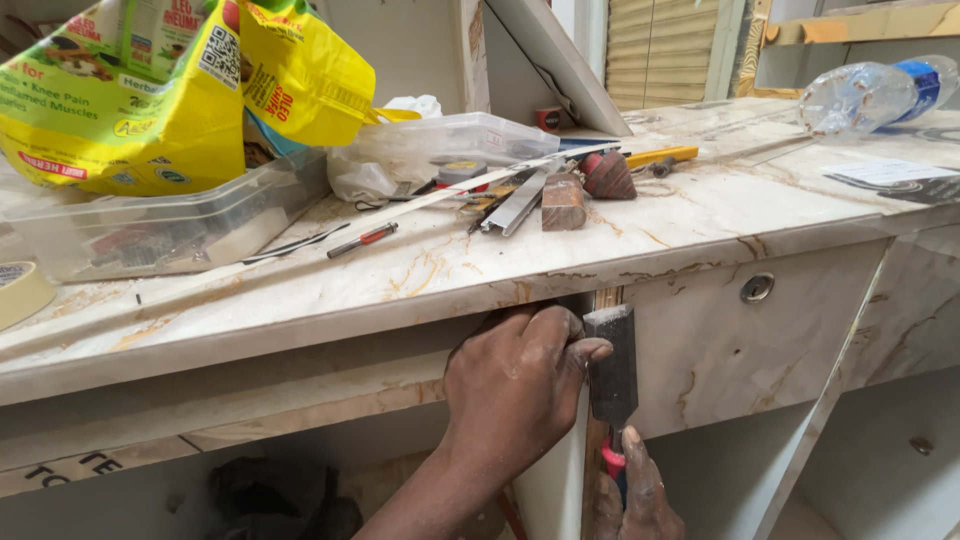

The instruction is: The person uses a chisel to scrape and remove material from the vertical edge of a cabinet. They work along the edge, removing debris and smoothing the surface.

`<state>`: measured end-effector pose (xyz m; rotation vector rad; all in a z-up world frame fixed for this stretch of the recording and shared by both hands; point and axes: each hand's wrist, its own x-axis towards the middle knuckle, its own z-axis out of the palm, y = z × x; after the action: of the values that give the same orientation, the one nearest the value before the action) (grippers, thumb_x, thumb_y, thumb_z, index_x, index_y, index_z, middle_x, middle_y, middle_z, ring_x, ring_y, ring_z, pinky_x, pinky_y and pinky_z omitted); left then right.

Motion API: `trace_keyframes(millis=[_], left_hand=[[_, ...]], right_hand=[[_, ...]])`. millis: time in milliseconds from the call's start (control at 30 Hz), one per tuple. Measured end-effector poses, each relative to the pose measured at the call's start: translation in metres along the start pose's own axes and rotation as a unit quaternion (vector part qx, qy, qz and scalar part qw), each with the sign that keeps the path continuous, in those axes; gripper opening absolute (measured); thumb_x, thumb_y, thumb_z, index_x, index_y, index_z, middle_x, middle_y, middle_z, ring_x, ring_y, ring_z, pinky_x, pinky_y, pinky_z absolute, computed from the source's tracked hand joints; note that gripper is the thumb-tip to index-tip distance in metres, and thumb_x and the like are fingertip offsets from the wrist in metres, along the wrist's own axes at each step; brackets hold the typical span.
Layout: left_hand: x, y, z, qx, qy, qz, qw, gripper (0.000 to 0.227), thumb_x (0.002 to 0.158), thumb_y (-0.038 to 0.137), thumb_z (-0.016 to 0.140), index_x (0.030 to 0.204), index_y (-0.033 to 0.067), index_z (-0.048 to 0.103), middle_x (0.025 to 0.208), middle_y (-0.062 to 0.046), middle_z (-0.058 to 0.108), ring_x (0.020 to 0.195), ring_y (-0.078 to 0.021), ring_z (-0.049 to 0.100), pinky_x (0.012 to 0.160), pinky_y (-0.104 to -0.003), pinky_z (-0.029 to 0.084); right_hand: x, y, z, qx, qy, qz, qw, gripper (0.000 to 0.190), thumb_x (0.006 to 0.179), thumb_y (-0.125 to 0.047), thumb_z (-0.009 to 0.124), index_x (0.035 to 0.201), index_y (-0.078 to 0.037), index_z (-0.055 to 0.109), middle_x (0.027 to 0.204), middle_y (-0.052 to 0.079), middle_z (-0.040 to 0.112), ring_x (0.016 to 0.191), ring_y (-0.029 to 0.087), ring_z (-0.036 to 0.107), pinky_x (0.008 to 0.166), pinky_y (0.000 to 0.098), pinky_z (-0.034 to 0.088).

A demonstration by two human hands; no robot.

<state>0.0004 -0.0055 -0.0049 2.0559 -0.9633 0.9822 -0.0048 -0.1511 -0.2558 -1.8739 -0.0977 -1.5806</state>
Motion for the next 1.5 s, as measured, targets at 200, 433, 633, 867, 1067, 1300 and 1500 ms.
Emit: trace_keyframes(millis=[200,433,633,867,1067,1300,1500], left_hand=[[-0.001,0.001,0.002,0.023,0.021,0.009,0.999,0.024,0.090,0.032,0.075,0.085,0.0108,0.065,0.070,-0.009,0.067,0.064,-0.0330,0.068,0.054,-0.047,0.051],[-0.001,0.001,0.003,0.019,0.025,0.020,0.999,0.026,0.093,0.033,0.072,0.087,0.0096,0.063,0.074,-0.010,0.067,0.065,-0.0340,0.068,0.054,-0.048,0.051],[0.000,-0.003,-0.010,0.004,-0.065,0.001,0.998,0.027,0.094,0.033,0.069,0.089,0.0071,0.064,0.078,-0.013,0.068,0.073,-0.0363,0.069,0.061,-0.051,0.052],[0.005,0.000,-0.013,0.007,-0.083,-0.017,0.996,0.031,0.091,0.038,0.069,0.097,0.0075,0.068,0.081,-0.014,0.071,0.078,-0.0368,0.070,0.065,-0.050,0.052],[0.002,0.001,-0.009,0.004,-0.052,-0.018,0.998,0.029,0.095,0.037,0.067,0.092,0.0084,0.067,0.079,-0.014,0.070,0.074,-0.0368,0.070,0.063,-0.051,0.053],[-0.001,-0.002,-0.004,-0.005,-0.020,0.005,1.000,0.029,0.095,0.035,0.067,0.089,0.0079,0.063,0.076,-0.012,0.068,0.069,-0.0351,0.069,0.058,-0.050,0.052],[-0.001,-0.004,0.001,-0.005,0.016,0.028,0.999,0.027,0.096,0.035,0.067,0.089,0.0088,0.064,0.076,-0.010,0.067,0.067,-0.0324,0.070,0.056,-0.047,0.053]], right_hand=[[0.011,-0.024,-0.001,-0.023,0.019,0.004,1.000,0.049,0.096,-0.012,0.060,0.141,0.003,0.051,0.125,0.028,0.067,0.116,0.039,0.071,0.099,0.0429,0.057],[0.020,-0.052,-0.007,-0.022,0.004,0.046,0.999,0.051,0.097,-0.008,0.058,0.145,0.003,0.047,0.131,0.029,0.064,0.118,0.040,0.068,0.095,0.0442,0.058],[0.022,-0.041,-0.015,-0.061,-0.030,0.030,0.997,0.054,0.096,-0.011,0.062,0.148,-0.011,0.049,0.115,0.020,0.062,0.099,0.032,0.070,0.082,0.0404,0.057],[0.027,-0.062,-0.013,-0.064,-0.021,0.028,0.997,0.057,0.096,-0.009,0.060,0.151,-0.010,0.045,0.113,0.020,0.062,0.098,0.034,0.068,0.080,0.0420,0.055],[0.033,-0.064,-0.016,-0.042,-0.044,0.006,0.998,0.053,0.100,-0.009,0.059,0.150,-0.002,0.042,0.112,0.021,0.061,0.095,0.035,0.065,0.079,0.0426,0.054],[0.029,-0.073,-0.013,-0.047,-0.043,0.000,0.998,0.052,0.102,-0.008,0.056,0.150,0.005,0.040,0.117,0.025,0.060,0.100,0.038,0.063,0.086,0.0446,0.053],[0.030,-0.071,-0.011,-0.080,-0.026,-0.051,0.995,0.049,0.106,-0.012,0.053,0.151,0.005,0.038,0.134,0.032,0.057,0.113,0.042,0.060,0.094,0.0468,0.051]])
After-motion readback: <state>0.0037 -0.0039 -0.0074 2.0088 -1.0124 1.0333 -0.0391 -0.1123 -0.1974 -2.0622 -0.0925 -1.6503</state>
